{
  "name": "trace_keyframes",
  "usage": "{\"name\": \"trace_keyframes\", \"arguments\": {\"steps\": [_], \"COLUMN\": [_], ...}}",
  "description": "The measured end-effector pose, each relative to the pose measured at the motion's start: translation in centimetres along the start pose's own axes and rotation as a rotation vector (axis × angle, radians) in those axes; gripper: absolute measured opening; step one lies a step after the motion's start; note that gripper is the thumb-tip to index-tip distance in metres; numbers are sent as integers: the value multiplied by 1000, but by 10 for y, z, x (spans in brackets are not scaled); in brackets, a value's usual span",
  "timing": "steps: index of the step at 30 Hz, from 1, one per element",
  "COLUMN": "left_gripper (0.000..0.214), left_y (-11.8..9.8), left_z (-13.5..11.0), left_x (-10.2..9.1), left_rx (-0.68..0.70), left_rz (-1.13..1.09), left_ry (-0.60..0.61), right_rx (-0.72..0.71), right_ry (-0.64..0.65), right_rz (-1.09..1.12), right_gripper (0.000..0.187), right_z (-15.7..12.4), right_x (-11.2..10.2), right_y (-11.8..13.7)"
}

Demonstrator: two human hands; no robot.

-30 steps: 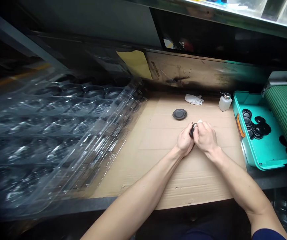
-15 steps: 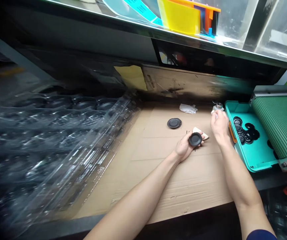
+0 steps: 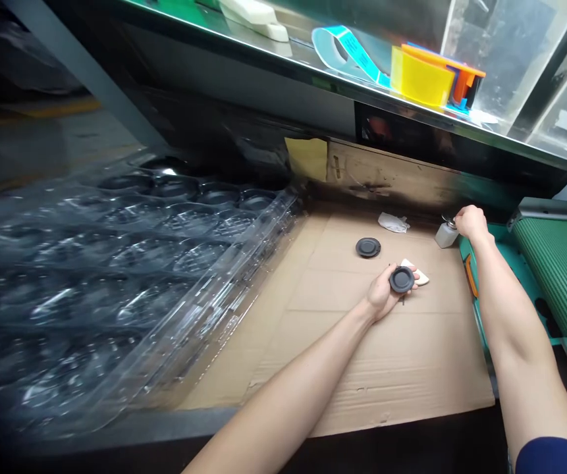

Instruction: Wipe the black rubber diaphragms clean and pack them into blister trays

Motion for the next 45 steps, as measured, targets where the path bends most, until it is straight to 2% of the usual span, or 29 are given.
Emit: {"name": "trace_keyframes", "arguments": {"steps": [3, 5, 7, 9, 11, 14, 17, 20, 26, 31, 35, 39, 41, 45], "left_gripper": [47, 48, 51, 52, 50, 43, 40, 38, 35, 32, 38, 39, 38, 36], "left_y": [-5, -9, -12, -13, -12, -7, -1, 2, 8, 9, 6, 5, 5, 5], "left_z": [-2, -4, -4, -2, 0, 5, 8, 9, 10, 9, 5, 4, 5, 7], "left_x": [-1, -3, -5, -6, -6, -7, -10, -13, -16, -17, -17, -16, -15, -16], "left_rx": [-12, -2, 27, 50, 61, 98, 138, 158, 194, 212, 194, 167, 164, 205], "left_rz": [-67, -135, -196, -229, -252, -280, -262, -240, -173, -179, -148, -143, -127, -108], "left_ry": [-5, -19, -36, -46, -56, -77, -97, -105, -112, -127, -121, -114, -108, -117], "right_rx": [7, -35, -152, -313, -430, -542, -597, -572, -588, -459, -583, -711, -683, -584], "right_ry": [5, -103, -251, -270, -191, -151, -199, -241, -222, -236, -213, -72, -50, -139], "right_rz": [24, 33, 91, 240, 391, 471, 407, 314, 349, 317, 383, 311, 228, 145], "right_gripper": [24, 24, 27, 31, 26, 19, 19, 20, 19, 20, 20, 17, 17, 22], "right_z": [-4, -20, -49, -85, -120, -151, -155, -153, -161, -156, -161, -167, -166, -160], "right_x": [-7, -8, 1, 21, 51, 92, 116, 122, 121, 122, 120, 110, 106, 107], "right_y": [4, 15, 34, 57, 80, 106, 114, 110, 110, 115, 119, 106, 98, 100]}}
Point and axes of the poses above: each hand's wrist, its own z-axis towards the middle knuckle, its own x-axis out of the palm, y = z × x, the point moved 1 cm from there along z, towards the middle knuckle, and after that the axes turned 14 degrees about -x, right-handed, at the moved point
